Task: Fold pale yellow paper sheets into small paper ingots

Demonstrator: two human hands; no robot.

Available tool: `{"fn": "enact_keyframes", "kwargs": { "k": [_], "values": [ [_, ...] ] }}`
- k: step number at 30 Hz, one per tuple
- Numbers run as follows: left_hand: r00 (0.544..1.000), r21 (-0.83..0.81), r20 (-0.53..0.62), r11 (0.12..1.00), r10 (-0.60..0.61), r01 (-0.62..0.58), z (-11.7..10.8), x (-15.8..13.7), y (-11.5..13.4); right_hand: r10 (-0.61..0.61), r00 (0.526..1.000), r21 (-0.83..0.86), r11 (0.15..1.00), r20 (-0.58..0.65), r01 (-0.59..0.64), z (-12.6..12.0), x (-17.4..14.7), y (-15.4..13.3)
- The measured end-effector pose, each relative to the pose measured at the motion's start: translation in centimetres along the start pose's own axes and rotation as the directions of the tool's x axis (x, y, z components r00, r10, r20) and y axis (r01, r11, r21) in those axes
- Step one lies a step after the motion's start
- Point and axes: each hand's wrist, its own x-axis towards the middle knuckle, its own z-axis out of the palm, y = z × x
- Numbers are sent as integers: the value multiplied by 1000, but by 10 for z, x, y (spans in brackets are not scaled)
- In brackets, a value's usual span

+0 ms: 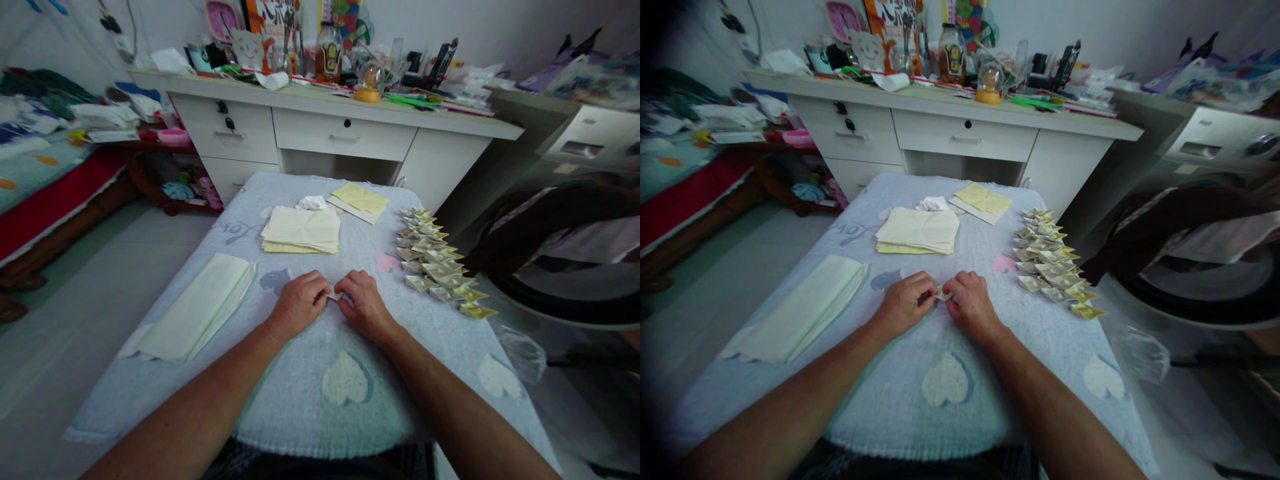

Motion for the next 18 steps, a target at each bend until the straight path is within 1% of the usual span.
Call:
{"fn": "enact_keyframes", "kwargs": {
  "k": [5,11,14,18],
  "values": [
    [998,36,62,999,32,-34,2,-4,-3,-15,998,13,1000,66,14,1,-1,1],
    [984,117,162,988,80,-100,-6,-8,-3,-46,994,14,999,102,45,1,-2,2],
    [980,166,175,978,98,-127,-9,-8,-1,-47,993,8,999,110,47,0,-2,2],
    [974,226,190,961,120,-162,-6,-9,2,-41,992,18,999,116,40,-1,-2,1]
  ]
}}
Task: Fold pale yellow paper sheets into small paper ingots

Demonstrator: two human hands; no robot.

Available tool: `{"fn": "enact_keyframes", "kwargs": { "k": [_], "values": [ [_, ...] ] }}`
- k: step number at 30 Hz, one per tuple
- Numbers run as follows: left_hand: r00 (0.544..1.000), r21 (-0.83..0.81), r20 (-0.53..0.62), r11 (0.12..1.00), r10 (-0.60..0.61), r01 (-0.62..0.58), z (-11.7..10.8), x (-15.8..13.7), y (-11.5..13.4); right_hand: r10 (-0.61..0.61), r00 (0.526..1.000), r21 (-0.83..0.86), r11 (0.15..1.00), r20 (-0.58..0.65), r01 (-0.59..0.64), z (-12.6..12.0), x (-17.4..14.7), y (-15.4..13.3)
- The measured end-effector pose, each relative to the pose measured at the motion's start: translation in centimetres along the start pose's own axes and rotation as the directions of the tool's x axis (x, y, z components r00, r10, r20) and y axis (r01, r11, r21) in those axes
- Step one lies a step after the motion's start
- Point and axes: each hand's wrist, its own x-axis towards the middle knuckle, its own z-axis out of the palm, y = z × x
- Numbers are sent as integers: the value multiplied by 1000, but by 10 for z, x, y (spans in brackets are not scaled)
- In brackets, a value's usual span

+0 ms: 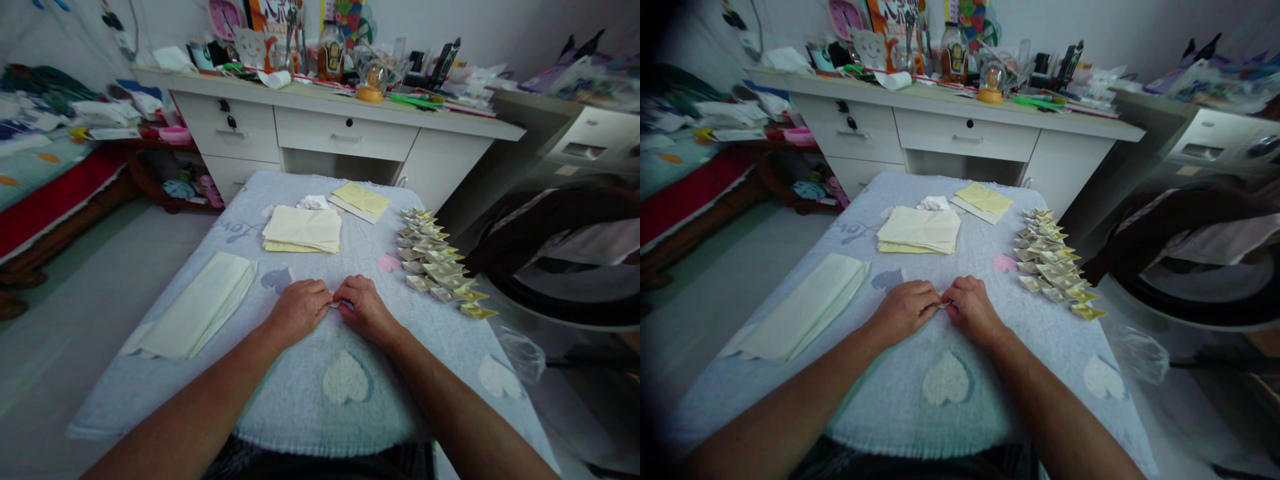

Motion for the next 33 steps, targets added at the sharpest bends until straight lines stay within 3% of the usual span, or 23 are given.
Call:
{"fn": "enact_keyframes", "kwargs": {
  "k": [5,16,27,33],
  "values": [
    [1000,49,14,999,17,-18,3,0,3,15,1000,32,999,-1,-15,0,1,2],
    [994,-153,16,982,-106,108,1,1,2,73,997,146,987,1,-72,-5,3,5],
    [992,-211,29,970,-122,125,1,4,0,78,997,110,991,11,-79,-4,4,4],
    [979,-263,51,943,-197,204,0,6,2,84,996,114,990,20,-86,-4,4,-1]
  ]
}}
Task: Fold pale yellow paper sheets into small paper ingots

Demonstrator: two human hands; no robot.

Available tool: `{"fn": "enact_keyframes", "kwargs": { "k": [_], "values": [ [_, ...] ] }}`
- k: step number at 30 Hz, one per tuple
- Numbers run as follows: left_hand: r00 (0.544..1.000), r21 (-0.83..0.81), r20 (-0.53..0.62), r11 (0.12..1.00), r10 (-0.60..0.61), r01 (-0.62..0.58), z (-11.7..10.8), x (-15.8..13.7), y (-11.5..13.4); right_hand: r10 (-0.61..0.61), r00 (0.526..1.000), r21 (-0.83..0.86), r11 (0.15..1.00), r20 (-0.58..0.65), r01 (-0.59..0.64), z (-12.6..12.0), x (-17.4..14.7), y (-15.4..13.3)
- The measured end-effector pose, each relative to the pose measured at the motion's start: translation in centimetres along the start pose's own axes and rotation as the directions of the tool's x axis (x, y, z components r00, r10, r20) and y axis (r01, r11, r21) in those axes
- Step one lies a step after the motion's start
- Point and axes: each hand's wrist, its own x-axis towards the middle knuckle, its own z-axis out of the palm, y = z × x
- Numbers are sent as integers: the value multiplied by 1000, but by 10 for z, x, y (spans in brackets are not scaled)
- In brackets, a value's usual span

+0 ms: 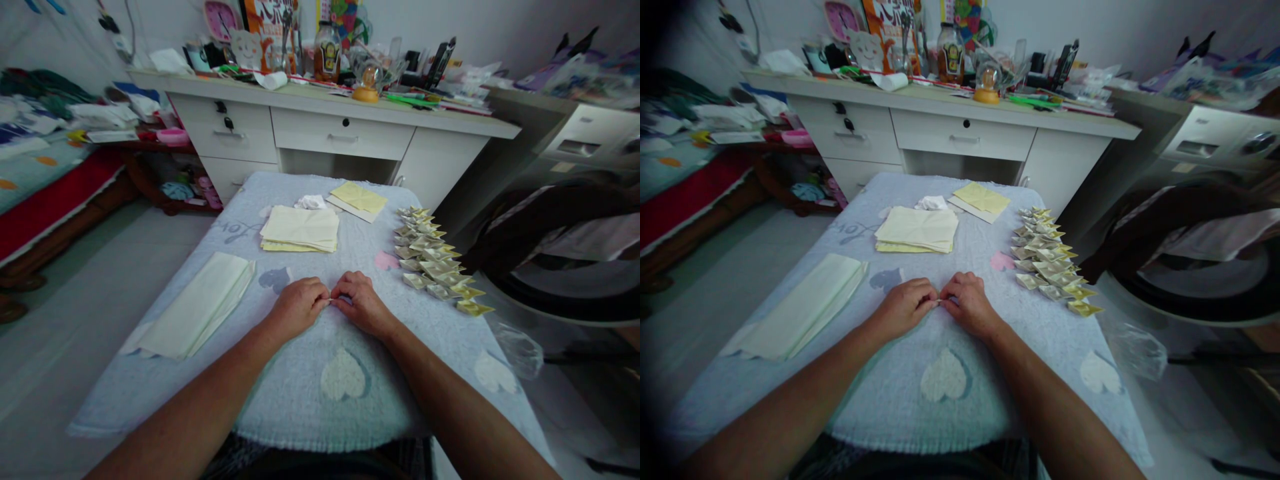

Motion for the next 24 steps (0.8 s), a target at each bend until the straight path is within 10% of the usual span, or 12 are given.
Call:
{"fn": "enact_keyframes", "kwargs": {
  "k": [24],
  "values": [
    [999,58,13,997,-53,52,1,0,-6,80,995,-19,997,52,-79,-6,5,0]
  ]
}}
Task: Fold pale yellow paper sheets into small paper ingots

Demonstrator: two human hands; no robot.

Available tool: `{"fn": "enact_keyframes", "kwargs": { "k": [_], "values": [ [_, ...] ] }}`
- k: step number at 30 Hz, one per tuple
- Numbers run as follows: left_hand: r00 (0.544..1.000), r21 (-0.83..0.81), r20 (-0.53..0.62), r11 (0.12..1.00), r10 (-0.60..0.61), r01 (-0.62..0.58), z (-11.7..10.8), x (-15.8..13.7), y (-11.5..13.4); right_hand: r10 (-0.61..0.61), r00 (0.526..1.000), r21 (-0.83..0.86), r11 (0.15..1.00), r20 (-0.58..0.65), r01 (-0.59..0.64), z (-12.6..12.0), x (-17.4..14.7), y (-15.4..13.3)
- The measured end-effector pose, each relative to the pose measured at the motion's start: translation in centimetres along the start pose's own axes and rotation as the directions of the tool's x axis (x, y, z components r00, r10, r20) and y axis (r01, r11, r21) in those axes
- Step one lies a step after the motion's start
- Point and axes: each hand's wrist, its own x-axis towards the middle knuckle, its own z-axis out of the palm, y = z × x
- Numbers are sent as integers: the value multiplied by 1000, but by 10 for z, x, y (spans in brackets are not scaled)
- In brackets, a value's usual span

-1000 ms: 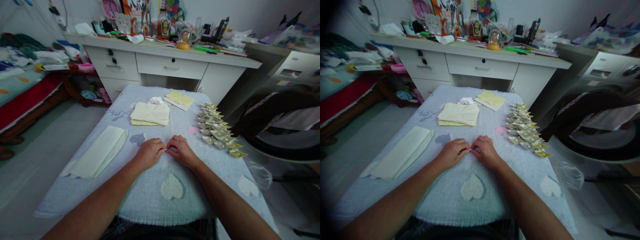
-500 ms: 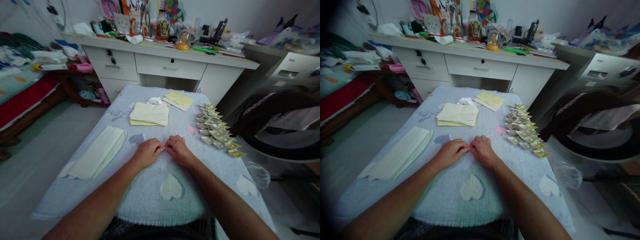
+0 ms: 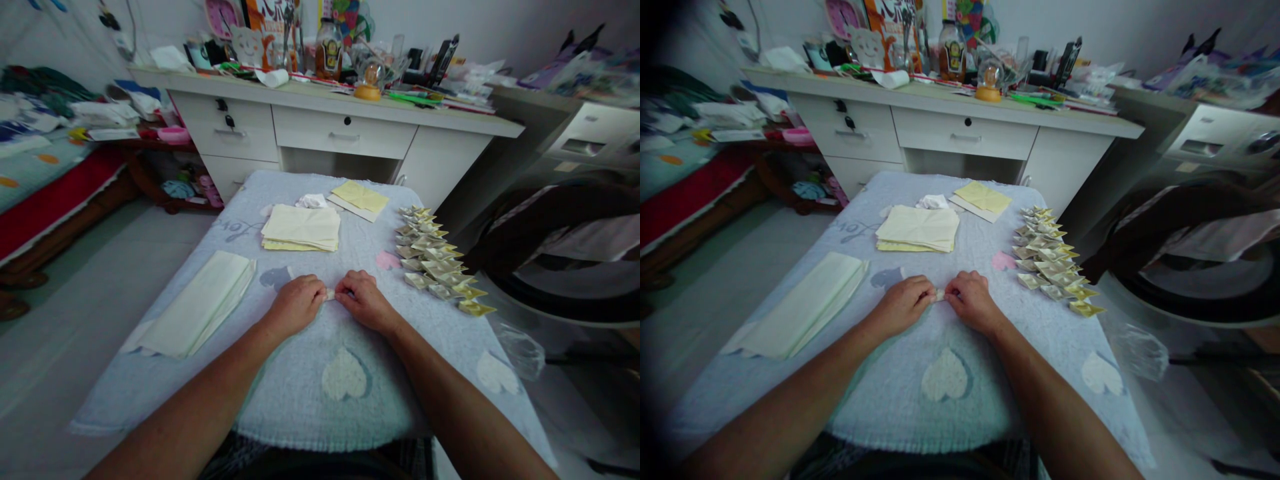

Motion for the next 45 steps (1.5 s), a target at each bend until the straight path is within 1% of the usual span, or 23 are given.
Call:
{"fn": "enact_keyframes", "kwargs": {
  "k": [6,11,17,22,26,29,34,36,39,41,45],
  "values": [
    [1000,79,-1,997,-22,22,-2,2,5,59,998,-99,994,20,-56,1,2,-7],
    [997,139,-3,987,-81,81,-2,2,10,125,991,-213,971,54,-111,1,7,-13],
    [988,154,-9,976,-154,154,-2,2,13,176,982,-263,953,73,-151,3,10,-13],
    [974,217,-64,950,-216,225,-1,0,18,192,979,-258,951,61,-171,5,10,-12],
    [957,234,-140,931,-253,280,1,-3,18,187,982,-234,955,3,-181,9,8,-11],
    [961,210,-151,942,-232,261,3,-5,15,168,985,-189,967,-42,-173,11,6,-10],
    [970,105,-134,971,-201,216,5,-1,8,127,991,-158,978,-44,-133,12,4,-7],
    [980,45,-121,985,-160,167,4,1,7,110,993,-151,982,-46,-116,11,2,-7],
    [994,-29,-96,999,-48,46,4,4,6,75,997,-144,986,-34,-79,9,0,-7],
    [996,-52,-93,999,-10,5,4,4,7,45,999,-145,988,-21,-47,8,-2,-8],
    [995,-87,-98,996,-23,14,4,3,9,1,1000,-126,992,-17,-3,6,-3,-9]
  ]
}}
